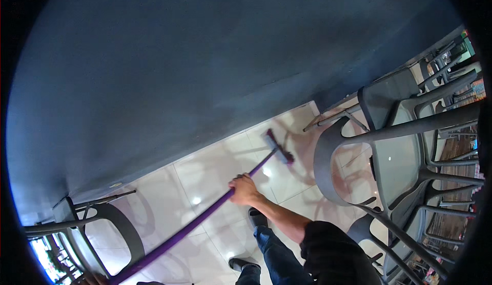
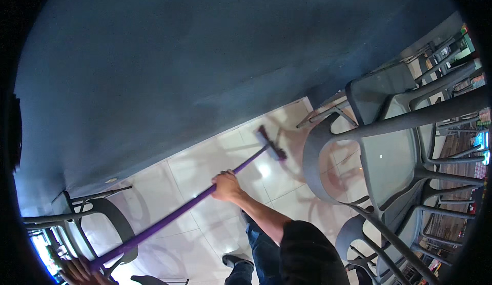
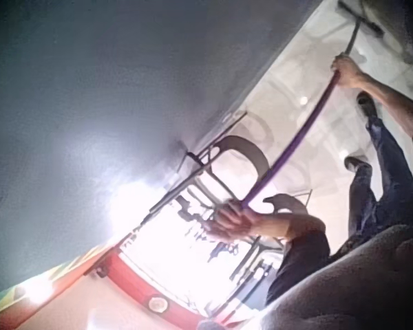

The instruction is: Sweep the floor around the tables and chairs in a restaurant.

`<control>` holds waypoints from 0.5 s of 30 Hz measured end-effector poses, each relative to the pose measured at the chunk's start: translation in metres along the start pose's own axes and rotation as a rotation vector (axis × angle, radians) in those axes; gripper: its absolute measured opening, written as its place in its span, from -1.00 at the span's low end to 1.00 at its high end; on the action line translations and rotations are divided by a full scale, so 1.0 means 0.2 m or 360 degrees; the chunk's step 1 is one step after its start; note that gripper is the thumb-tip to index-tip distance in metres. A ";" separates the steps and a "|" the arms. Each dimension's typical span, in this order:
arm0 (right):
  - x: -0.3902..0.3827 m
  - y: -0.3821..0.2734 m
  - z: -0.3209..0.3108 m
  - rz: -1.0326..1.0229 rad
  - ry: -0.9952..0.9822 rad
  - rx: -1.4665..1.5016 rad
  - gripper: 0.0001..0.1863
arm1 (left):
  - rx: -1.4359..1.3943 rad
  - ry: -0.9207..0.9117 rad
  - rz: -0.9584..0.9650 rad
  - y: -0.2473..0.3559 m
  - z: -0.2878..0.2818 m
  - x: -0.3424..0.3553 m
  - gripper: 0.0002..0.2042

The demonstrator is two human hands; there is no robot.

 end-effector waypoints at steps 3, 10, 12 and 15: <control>-0.13 0.14 -0.16 -0.0066 0.0324 -0.0105 -0.86 | 0.0155 0.0073 0.0059 -0.13 -0.07 -0.30 -0.66; -0.28 0.21 0.52 -0.0421 0.0109 0.0030 -0.80 | -0.0110 0.0741 -0.0470 -0.35 -0.42 -1.27 -0.62; -0.45 -0.10 0.86 -0.0455 -0.0165 -0.0137 -0.81 | -0.0163 0.0754 -0.0667 -0.21 -0.64 -1.66 -0.66; -0.62 -0.69 1.16 -0.0588 -0.0287 -0.0040 -0.83 | -0.0119 0.0749 -0.1048 0.36 -1.11 -2.48 -0.76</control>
Point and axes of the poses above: each hand's wrist, its own x-axis towards the middle knuckle, its own z-axis out of the palm, y = z × x, the point moved 10 cm from there along x, towards the middle knuckle, and after that the axes turned 15 degrees about -z, right-handed, at the moved point
